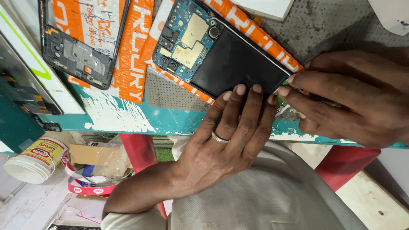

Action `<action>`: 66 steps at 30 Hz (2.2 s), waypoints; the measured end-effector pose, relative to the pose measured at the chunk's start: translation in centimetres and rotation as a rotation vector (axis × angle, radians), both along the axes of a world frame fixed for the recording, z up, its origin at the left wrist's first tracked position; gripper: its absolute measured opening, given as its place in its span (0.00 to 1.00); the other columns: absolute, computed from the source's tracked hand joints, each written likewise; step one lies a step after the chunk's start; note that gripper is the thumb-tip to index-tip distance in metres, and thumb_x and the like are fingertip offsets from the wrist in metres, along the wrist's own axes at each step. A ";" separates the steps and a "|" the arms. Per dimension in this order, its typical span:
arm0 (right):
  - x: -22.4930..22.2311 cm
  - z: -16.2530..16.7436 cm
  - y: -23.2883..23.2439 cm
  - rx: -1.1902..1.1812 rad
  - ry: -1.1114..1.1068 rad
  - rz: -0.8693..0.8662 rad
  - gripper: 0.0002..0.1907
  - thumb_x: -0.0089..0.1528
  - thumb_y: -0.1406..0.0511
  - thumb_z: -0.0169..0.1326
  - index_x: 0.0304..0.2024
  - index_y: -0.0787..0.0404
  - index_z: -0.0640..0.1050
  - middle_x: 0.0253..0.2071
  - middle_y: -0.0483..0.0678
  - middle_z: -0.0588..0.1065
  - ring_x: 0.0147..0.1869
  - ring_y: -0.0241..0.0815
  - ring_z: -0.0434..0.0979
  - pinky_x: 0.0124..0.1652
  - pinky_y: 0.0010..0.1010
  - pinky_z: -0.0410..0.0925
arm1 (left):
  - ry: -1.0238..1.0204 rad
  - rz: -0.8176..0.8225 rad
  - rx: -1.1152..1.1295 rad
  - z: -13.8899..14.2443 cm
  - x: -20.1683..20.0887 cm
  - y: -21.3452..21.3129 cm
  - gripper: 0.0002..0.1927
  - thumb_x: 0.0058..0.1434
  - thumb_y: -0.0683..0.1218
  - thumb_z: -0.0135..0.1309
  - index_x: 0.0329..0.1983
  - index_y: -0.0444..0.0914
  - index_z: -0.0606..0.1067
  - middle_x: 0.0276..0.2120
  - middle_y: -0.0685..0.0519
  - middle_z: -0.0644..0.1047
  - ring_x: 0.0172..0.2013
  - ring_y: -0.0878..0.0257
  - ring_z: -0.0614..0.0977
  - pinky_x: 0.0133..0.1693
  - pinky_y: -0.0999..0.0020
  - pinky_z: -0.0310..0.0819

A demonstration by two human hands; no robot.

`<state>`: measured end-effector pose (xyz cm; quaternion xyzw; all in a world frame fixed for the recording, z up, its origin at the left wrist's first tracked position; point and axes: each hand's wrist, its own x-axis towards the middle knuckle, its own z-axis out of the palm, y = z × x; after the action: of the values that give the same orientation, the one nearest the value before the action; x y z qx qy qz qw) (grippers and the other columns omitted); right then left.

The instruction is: The person assembles a disassembled smartphone on a repair bench, aligning the screen assembly onto the phone frame and pressing it into place. They wipe the screen with a cloth, reposition the assembly, and use a metal tool to press and adjust the flex cable and connector along the edge of the screen.

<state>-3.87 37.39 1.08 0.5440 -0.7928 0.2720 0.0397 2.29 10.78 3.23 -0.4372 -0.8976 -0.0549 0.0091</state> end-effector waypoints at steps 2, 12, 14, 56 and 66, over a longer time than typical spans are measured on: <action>0.0 0.1 0.0 0.009 0.004 -0.006 0.15 0.56 0.65 0.65 0.40 0.71 0.83 0.36 0.54 0.78 0.36 0.48 0.80 0.34 0.33 0.75 | -0.007 0.003 0.005 0.1 0.0 0.0 0.20 0.75 0.44 0.46 0.67 0.34 0.74 0.64 0.43 0.74 0.64 0.50 0.75 0.68 0.58 0.69; -0.1 0.4 -0.5 0.036 0.024 0.005 0.14 0.59 0.64 0.61 0.39 0.71 0.83 0.37 0.54 0.79 0.41 0.46 0.80 0.37 0.34 0.76 | 0.007 0.009 0.016 0.0 0.0 -0.1 0.19 0.76 0.44 0.46 0.67 0.34 0.74 0.64 0.44 0.74 0.65 0.51 0.74 0.68 0.59 0.69; -0.2 0.6 -0.4 0.051 0.078 0.049 0.14 0.59 0.65 0.60 0.37 0.73 0.82 0.37 0.54 0.79 0.42 0.46 0.81 0.37 0.35 0.76 | 0.010 0.008 0.021 -0.1 0.0 -0.1 0.19 0.76 0.44 0.46 0.67 0.34 0.74 0.63 0.44 0.74 0.65 0.51 0.74 0.68 0.59 0.68; 0.7 0.5 0.7 0.103 0.080 -0.024 0.16 0.58 0.64 0.57 0.41 0.71 0.84 0.42 0.55 0.79 0.42 0.50 0.81 0.39 0.37 0.77 | 0.037 0.015 -0.072 0.8 0.0 0.6 0.22 0.75 0.45 0.43 0.69 0.34 0.74 0.65 0.44 0.73 0.64 0.52 0.75 0.68 0.60 0.68; 0.5 1.9 -0.9 0.112 -0.158 -0.236 0.12 0.51 0.68 0.63 0.36 0.69 0.84 0.45 0.56 0.79 0.42 0.48 0.81 0.40 0.36 0.76 | 0.044 0.007 -0.064 0.6 0.1 0.3 0.21 0.76 0.44 0.44 0.69 0.36 0.74 0.63 0.46 0.74 0.65 0.53 0.74 0.68 0.60 0.67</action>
<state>-3.38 36.49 2.95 0.4251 -0.8659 0.2630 -0.0216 2.37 11.05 3.83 -0.4351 -0.9001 -0.0167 0.0149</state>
